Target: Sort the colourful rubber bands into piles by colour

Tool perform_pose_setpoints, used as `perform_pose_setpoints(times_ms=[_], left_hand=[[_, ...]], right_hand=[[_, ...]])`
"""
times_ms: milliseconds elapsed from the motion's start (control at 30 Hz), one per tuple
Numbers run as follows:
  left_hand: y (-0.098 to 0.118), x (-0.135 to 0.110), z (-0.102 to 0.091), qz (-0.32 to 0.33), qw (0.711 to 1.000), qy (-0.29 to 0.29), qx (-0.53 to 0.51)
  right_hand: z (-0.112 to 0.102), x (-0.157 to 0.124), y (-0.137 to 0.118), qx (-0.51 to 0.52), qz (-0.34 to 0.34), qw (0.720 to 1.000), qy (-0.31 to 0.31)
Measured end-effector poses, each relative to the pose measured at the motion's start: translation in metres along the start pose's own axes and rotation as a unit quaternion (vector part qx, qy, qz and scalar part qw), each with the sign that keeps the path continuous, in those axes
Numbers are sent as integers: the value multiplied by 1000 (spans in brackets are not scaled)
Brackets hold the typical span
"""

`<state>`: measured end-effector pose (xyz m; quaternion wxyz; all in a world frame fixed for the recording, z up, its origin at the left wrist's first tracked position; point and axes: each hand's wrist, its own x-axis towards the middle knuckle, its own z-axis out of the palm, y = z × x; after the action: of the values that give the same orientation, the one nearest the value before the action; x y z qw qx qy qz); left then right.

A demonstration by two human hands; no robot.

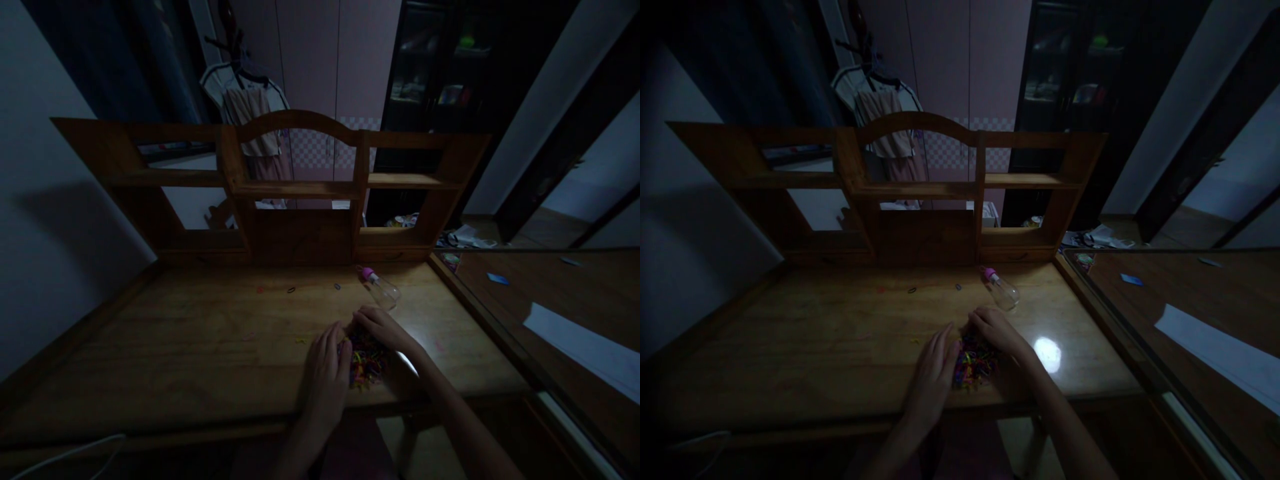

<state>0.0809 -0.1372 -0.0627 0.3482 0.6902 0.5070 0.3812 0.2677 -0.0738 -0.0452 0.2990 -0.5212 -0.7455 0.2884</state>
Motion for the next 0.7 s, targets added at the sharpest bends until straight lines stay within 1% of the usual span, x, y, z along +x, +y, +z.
perform_pose_setpoints(times_ms=[67, 133, 233, 300, 367, 433, 567, 633, 700], left_hand=[[-5, -1, 0, -15, 1000, 8, 7], [-6, -2, 6, -30, 999, -14, -9], [1, -2, 18, -32, 997, -55, -54], [8, -1, 23, -29, 994, -66, -77], [13, -1, 22, -31, 993, -65, -92], [16, -1, 15, -37, 993, -57, -98], [16, 0, -10, -30, 996, -41, -75], [12, 4, -21, -11, 998, -35, -51], [6, 9, -28, 10, 999, -27, -24]], right_hand=[[-3, -10, -2, 3, 9, 1000, 7], [-7, -19, -5, 16, 14, 999, 30], [-13, -31, -4, 40, 26, 994, 102], [-15, -41, 0, 46, 51, 985, 160], [-15, -53, 4, 43, 86, 974, 203], [-12, -65, 6, 38, 114, 970, 211], [-3, -81, -6, 52, 128, 976, 171], [4, -84, -11, 67, 126, 972, 186], [10, -86, -12, 83, 137, 961, 227]])
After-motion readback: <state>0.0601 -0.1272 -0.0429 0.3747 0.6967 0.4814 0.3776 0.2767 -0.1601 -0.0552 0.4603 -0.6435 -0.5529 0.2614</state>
